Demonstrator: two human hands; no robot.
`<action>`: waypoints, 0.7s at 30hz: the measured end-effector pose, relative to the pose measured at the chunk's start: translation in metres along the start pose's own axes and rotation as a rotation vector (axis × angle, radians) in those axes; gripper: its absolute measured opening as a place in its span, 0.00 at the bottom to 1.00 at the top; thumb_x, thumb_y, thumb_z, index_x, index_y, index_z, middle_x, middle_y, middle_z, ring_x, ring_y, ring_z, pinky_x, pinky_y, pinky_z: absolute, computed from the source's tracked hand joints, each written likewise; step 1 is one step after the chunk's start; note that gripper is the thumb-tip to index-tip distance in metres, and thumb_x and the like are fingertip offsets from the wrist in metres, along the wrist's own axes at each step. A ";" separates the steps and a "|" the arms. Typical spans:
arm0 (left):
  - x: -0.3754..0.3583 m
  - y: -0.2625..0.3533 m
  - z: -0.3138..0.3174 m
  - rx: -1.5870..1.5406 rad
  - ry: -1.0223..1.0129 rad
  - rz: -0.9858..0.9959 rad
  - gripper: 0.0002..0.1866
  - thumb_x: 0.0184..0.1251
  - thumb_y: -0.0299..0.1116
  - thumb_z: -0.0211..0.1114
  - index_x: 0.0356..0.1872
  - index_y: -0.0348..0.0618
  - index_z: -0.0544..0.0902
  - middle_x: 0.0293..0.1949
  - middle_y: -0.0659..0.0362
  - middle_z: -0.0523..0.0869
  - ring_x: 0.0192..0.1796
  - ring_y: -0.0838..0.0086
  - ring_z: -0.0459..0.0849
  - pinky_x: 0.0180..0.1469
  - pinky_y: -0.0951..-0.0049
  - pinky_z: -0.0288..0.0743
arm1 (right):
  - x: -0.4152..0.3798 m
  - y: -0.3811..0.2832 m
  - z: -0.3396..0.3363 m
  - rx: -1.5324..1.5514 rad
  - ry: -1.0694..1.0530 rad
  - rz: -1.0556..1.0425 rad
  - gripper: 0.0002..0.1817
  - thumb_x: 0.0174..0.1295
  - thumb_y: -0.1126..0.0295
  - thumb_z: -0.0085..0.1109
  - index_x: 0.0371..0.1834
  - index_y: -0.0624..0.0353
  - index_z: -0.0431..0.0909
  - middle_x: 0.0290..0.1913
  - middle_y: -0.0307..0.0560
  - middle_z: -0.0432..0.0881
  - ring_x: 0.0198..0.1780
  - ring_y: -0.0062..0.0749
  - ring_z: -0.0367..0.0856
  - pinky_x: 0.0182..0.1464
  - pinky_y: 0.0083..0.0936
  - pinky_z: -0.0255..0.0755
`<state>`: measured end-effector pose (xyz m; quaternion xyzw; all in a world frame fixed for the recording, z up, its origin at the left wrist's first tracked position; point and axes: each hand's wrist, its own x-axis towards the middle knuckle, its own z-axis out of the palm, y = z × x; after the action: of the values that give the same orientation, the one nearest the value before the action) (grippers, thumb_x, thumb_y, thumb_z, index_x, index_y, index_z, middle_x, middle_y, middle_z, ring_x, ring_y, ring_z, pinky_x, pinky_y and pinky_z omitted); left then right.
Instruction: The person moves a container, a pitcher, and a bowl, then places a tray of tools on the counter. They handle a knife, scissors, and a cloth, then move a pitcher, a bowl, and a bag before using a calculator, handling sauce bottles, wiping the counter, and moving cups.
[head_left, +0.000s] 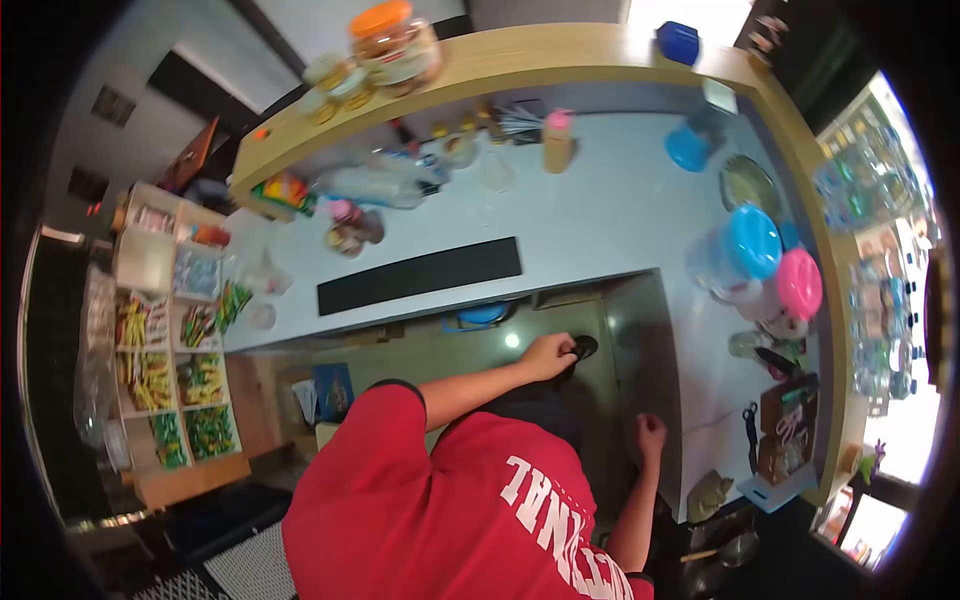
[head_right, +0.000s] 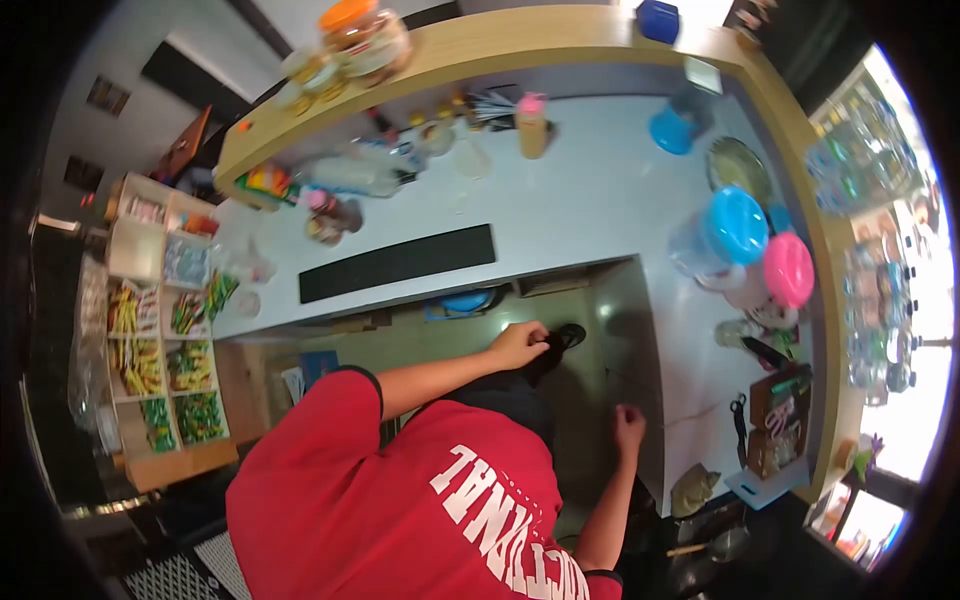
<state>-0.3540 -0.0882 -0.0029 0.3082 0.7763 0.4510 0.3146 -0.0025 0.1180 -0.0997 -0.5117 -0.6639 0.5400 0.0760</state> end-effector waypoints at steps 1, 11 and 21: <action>-0.020 -0.028 -0.021 0.003 0.087 -0.050 0.14 0.66 0.35 0.74 0.47 0.36 0.86 0.39 0.49 0.92 0.41 0.61 0.92 0.46 0.62 0.85 | -0.012 0.002 0.017 -0.056 -0.094 -0.008 0.11 0.73 0.65 0.67 0.43 0.64 0.85 0.30 0.41 0.85 0.28 0.22 0.81 0.29 0.23 0.75; -0.202 -0.210 -0.229 0.021 1.171 -0.617 0.12 0.63 0.30 0.73 0.46 0.42 0.85 0.36 0.53 0.91 0.40 0.63 0.90 0.46 0.64 0.83 | -0.048 -0.092 0.203 -0.463 -0.477 -0.217 0.14 0.68 0.67 0.70 0.47 0.68 0.86 0.39 0.52 0.91 0.39 0.31 0.90 0.45 0.31 0.83; -0.341 -0.288 -0.506 0.509 1.594 -0.496 0.31 0.61 0.31 0.72 0.65 0.32 0.72 0.63 0.39 0.75 0.67 0.40 0.73 0.70 0.45 0.67 | -0.122 -0.321 0.502 -0.564 -0.965 -0.573 0.16 0.63 0.63 0.73 0.45 0.63 0.83 0.32 0.49 0.84 0.35 0.44 0.85 0.43 0.36 0.79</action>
<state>-0.5886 -0.7206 0.0111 -0.2159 0.8870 0.2637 -0.3116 -0.4661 -0.2612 0.0070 -0.0123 -0.8513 0.4724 -0.2282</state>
